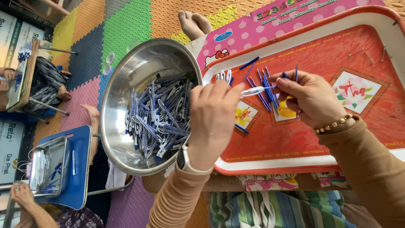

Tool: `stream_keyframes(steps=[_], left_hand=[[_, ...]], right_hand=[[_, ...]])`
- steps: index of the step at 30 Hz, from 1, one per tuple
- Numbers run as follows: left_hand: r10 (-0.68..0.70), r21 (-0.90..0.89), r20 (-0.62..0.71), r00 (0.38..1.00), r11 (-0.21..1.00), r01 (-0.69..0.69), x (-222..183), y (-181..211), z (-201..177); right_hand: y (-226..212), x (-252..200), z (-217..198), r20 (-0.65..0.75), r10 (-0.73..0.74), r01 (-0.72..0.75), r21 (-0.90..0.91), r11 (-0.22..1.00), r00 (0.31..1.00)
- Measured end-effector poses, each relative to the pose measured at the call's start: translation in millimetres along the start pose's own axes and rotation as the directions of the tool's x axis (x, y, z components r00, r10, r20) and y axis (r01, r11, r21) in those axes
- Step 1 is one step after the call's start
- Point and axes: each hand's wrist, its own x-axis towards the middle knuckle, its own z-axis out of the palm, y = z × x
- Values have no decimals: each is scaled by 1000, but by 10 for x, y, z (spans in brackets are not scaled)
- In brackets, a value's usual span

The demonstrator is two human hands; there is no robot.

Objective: The person assembles ballpoint pens by hand, inserting blue ink cartridges into white and blue plastic pen barrels and then placing the finished pens into a large metal bowl.

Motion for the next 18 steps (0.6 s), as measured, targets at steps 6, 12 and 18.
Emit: stream_keyframes(steps=[6,12,18], left_hand=[[-152,-58,85,985,986,157,-268,-269,26],[-295,-348,102,950,884,312,-244,-58,205],[-310,-459,220,925,804,378,-266,116,522]], right_hand=[[-137,-60,-85,-161,-248,203,-254,946,955],[-115,-65,-34,-101,-306,236,-429,872,947],[-154,-101,30,-106,-182,122,-424,897,978]])
